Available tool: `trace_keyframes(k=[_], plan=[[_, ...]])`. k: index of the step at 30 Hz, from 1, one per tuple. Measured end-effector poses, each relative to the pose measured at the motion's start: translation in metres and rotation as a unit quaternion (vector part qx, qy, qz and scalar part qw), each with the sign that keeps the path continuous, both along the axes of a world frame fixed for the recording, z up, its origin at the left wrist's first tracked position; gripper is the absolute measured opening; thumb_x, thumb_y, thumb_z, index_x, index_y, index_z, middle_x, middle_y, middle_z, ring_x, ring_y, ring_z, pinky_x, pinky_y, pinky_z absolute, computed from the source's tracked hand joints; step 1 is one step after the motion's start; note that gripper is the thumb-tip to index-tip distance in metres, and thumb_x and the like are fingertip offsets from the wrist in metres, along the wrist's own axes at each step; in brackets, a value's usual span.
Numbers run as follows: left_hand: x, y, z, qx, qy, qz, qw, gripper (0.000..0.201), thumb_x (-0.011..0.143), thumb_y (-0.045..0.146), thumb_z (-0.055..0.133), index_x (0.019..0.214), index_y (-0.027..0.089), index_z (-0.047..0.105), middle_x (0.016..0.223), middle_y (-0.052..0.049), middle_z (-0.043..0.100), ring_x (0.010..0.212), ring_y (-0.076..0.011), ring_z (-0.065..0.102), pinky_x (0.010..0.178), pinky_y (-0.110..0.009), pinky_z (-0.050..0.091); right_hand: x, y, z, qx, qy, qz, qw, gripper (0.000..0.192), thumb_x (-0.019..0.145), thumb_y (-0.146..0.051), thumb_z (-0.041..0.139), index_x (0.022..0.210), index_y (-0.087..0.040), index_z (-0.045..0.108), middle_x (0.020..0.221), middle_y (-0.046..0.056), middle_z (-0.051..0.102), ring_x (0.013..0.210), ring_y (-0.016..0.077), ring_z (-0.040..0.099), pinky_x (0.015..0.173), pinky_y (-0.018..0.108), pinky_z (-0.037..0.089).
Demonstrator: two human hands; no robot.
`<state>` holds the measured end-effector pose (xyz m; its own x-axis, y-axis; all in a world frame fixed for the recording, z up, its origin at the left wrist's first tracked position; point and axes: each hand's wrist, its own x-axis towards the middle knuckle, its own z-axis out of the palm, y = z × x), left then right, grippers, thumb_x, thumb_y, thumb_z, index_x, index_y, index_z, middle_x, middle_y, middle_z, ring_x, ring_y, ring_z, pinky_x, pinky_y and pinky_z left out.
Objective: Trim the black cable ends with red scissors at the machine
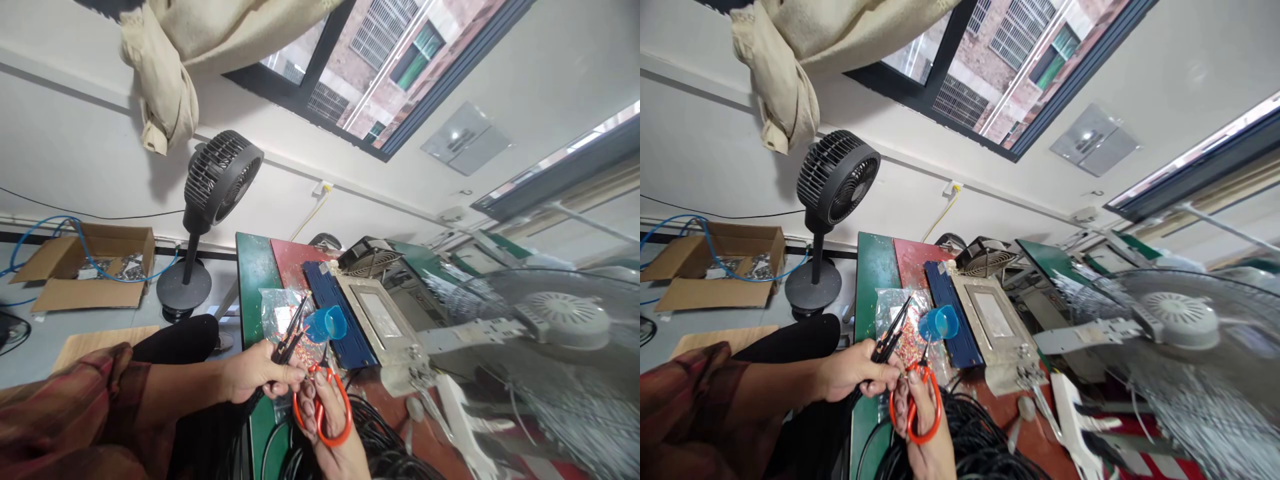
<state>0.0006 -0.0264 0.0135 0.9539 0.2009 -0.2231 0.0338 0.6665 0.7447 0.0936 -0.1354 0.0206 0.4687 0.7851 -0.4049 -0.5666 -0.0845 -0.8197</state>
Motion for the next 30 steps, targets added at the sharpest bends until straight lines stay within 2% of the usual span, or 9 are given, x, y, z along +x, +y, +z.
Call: trace_keyframes(k=[5,11,19,22,30], plan=[[-0.001,0.002,-0.002,-0.013,0.002,-0.003,1.0,0.031,0.063,0.036,0.07,0.067,0.012,0.049,0.058,0.003,0.048,0.04,0.0004,0.031,0.038,-0.017,0.013,-0.001,0.001,-0.002,0.007,-0.014,-0.003,1.0,0.04,0.058,-0.046,0.077,0.058,-0.017,0.049,0.046,-0.006,0.047,0.037,0.0038,0.037,0.036,0.016,0.029],[-0.002,0.008,-0.001,0.014,0.022,-0.033,0.999,0.029,0.063,0.034,0.069,0.067,0.011,0.052,0.057,0.001,0.052,0.036,0.0008,0.028,0.036,-0.018,0.009,-0.001,-0.001,-0.007,-0.006,-0.022,-0.01,1.0,0.039,0.062,-0.049,0.073,0.062,-0.017,0.05,0.048,-0.005,0.048,0.038,0.0043,0.036,0.036,0.016,0.028],[-0.003,0.01,-0.005,0.012,-0.001,-0.049,0.999,0.031,0.062,0.034,0.071,0.073,0.01,0.056,0.059,0.001,0.053,0.037,0.0006,0.03,0.036,-0.018,0.011,-0.002,-0.003,-0.007,0.01,-0.022,0.025,0.999,0.038,0.063,-0.047,0.072,0.056,-0.017,0.05,0.043,-0.006,0.044,0.034,0.0032,0.031,0.033,0.016,0.023],[-0.003,0.008,-0.006,0.013,-0.005,-0.039,0.999,0.031,0.062,0.035,0.071,0.071,0.01,0.055,0.059,0.001,0.053,0.037,0.0006,0.031,0.036,-0.018,0.012,-0.002,-0.002,-0.008,0.004,-0.029,0.013,0.999,0.038,0.062,-0.047,0.073,0.056,-0.017,0.05,0.044,-0.006,0.045,0.035,0.0037,0.032,0.033,0.016,0.023],[-0.001,0.005,-0.004,0.016,0.022,0.004,1.0,0.035,0.062,0.04,0.07,0.065,0.012,0.049,0.056,0.004,0.048,0.038,0.001,0.028,0.038,-0.018,0.011,0.0,0.0,-0.013,0.002,-0.07,0.001,0.998,0.038,0.071,-0.049,0.066,0.059,-0.018,0.049,0.045,-0.005,0.046,0.038,0.0059,0.035,0.04,0.019,0.027]])
